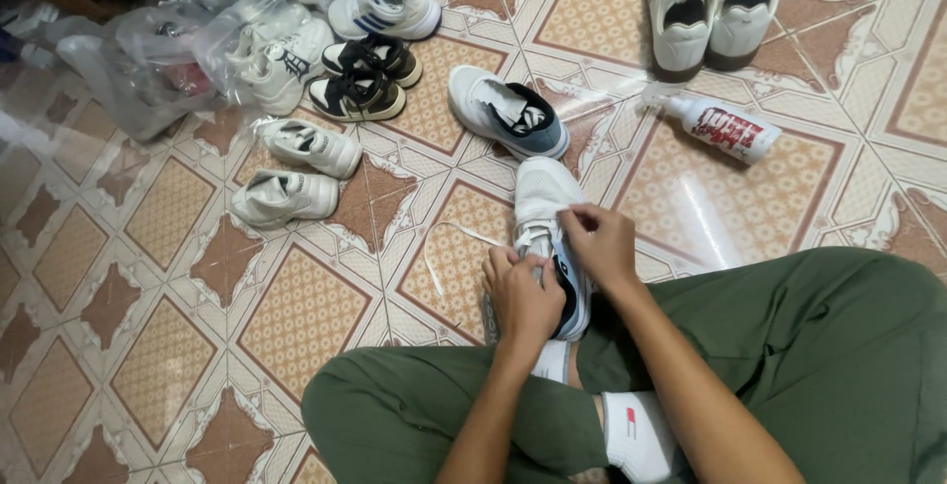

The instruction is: The person is sitting on the floor and threading laces into a pair of sneakers.

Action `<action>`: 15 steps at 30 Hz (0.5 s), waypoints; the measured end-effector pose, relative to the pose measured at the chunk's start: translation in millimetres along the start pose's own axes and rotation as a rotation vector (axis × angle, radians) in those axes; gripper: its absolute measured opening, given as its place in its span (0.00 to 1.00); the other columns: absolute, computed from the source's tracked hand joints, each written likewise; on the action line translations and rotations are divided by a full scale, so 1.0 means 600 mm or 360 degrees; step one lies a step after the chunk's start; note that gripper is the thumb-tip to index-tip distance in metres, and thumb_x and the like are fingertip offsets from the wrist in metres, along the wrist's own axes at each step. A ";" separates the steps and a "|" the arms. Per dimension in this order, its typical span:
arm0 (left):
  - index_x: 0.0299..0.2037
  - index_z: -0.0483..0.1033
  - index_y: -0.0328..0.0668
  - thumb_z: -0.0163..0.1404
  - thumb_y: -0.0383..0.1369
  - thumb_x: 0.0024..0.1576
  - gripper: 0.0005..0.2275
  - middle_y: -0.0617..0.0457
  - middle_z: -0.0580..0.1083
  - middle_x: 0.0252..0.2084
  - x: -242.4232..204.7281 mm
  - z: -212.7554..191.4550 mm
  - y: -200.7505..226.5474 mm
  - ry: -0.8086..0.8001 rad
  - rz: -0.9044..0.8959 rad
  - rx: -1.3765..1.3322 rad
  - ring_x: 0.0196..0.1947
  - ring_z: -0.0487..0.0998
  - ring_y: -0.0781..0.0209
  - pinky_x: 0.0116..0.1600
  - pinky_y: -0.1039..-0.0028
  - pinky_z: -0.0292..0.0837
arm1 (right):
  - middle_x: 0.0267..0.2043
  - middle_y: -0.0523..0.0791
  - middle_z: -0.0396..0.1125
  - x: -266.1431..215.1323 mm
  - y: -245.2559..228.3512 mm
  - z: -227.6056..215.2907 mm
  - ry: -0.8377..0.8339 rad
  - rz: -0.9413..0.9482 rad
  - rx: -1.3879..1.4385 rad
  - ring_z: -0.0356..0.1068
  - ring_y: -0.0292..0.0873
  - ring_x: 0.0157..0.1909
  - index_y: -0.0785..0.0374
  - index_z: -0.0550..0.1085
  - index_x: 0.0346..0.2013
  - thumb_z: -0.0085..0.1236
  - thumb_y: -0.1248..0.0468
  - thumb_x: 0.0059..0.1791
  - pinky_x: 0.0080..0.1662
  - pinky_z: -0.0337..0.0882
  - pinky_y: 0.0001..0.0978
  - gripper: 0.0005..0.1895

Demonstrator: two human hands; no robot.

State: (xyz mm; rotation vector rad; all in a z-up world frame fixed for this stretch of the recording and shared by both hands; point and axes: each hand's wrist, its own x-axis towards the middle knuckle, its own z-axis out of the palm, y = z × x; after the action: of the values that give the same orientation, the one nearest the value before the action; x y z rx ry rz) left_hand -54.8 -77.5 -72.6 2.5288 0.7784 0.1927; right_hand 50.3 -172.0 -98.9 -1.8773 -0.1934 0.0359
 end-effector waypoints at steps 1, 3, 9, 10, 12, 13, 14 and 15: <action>0.29 0.82 0.51 0.56 0.41 0.53 0.07 0.57 0.61 0.42 -0.015 -0.005 -0.002 0.0035 -0.0052 -0.0045 0.49 0.67 0.47 0.54 0.57 0.65 | 0.30 0.52 0.77 -0.015 -0.009 0.000 0.0056 -0.0033 -0.0090 0.79 0.55 0.39 0.61 0.84 0.40 0.63 0.64 0.50 0.41 0.76 0.46 0.07; 0.28 0.82 0.52 0.56 0.41 0.53 0.07 0.57 0.62 0.40 -0.045 -0.022 -0.010 0.0028 -0.0042 -0.0115 0.48 0.68 0.47 0.55 0.58 0.66 | 0.32 0.53 0.77 -0.031 -0.016 0.006 0.0057 -0.0003 -0.0041 0.79 0.56 0.38 0.60 0.84 0.39 0.64 0.66 0.49 0.39 0.78 0.43 0.06; 0.27 0.83 0.50 0.56 0.36 0.55 0.07 0.56 0.62 0.37 -0.117 -0.067 -0.033 0.0051 0.0027 -0.0310 0.44 0.69 0.49 0.55 0.60 0.66 | 0.33 0.46 0.79 -0.037 0.015 0.014 0.0058 -0.0120 -0.0122 0.79 0.46 0.39 0.57 0.85 0.36 0.64 0.63 0.49 0.39 0.76 0.37 0.05; 0.28 0.84 0.47 0.55 0.33 0.56 0.07 0.53 0.61 0.36 -0.125 -0.082 -0.031 0.0090 0.0126 -0.0419 0.42 0.68 0.50 0.56 0.60 0.65 | 0.35 0.42 0.80 -0.036 0.013 0.014 0.0040 -0.0137 -0.0145 0.80 0.38 0.40 0.57 0.86 0.36 0.63 0.59 0.50 0.43 0.73 0.30 0.08; 0.29 0.85 0.46 0.55 0.34 0.57 0.07 0.54 0.61 0.35 -0.145 -0.092 -0.041 0.0074 0.0097 -0.0447 0.41 0.69 0.52 0.54 0.63 0.67 | 0.37 0.43 0.80 -0.040 0.025 0.016 0.0038 -0.0217 -0.0175 0.77 0.38 0.34 0.57 0.85 0.38 0.62 0.62 0.50 0.38 0.71 0.30 0.07; 0.30 0.85 0.46 0.55 0.34 0.57 0.07 0.54 0.61 0.34 -0.155 -0.096 -0.045 0.0050 0.0071 -0.0476 0.39 0.69 0.55 0.51 0.65 0.69 | 0.39 0.43 0.80 -0.042 0.032 0.017 0.0042 -0.0292 -0.0207 0.75 0.37 0.28 0.58 0.85 0.40 0.61 0.64 0.51 0.33 0.69 0.31 0.08; 0.30 0.85 0.46 0.55 0.34 0.57 0.07 0.54 0.61 0.34 -0.164 -0.099 -0.051 0.0051 0.0069 -0.0478 0.39 0.69 0.55 0.51 0.65 0.69 | 0.39 0.43 0.80 -0.043 0.039 0.018 0.0041 -0.0293 -0.0210 0.75 0.37 0.28 0.58 0.85 0.40 0.61 0.64 0.51 0.33 0.69 0.31 0.08; 0.30 0.83 0.45 0.54 0.35 0.59 0.08 0.54 0.60 0.35 -0.173 -0.101 -0.057 -0.0041 -0.0025 -0.0528 0.39 0.68 0.55 0.50 0.65 0.69 | 0.41 0.44 0.80 -0.043 0.048 0.019 0.0009 -0.0326 -0.0245 0.77 0.39 0.32 0.58 0.85 0.42 0.61 0.65 0.51 0.35 0.71 0.32 0.08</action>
State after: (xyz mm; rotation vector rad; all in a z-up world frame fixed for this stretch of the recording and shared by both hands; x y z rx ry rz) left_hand -173.9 -86.4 -35.2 2.2076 0.6925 0.2606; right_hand 26.5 -173.5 -131.5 -2.0011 -0.3929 -0.1276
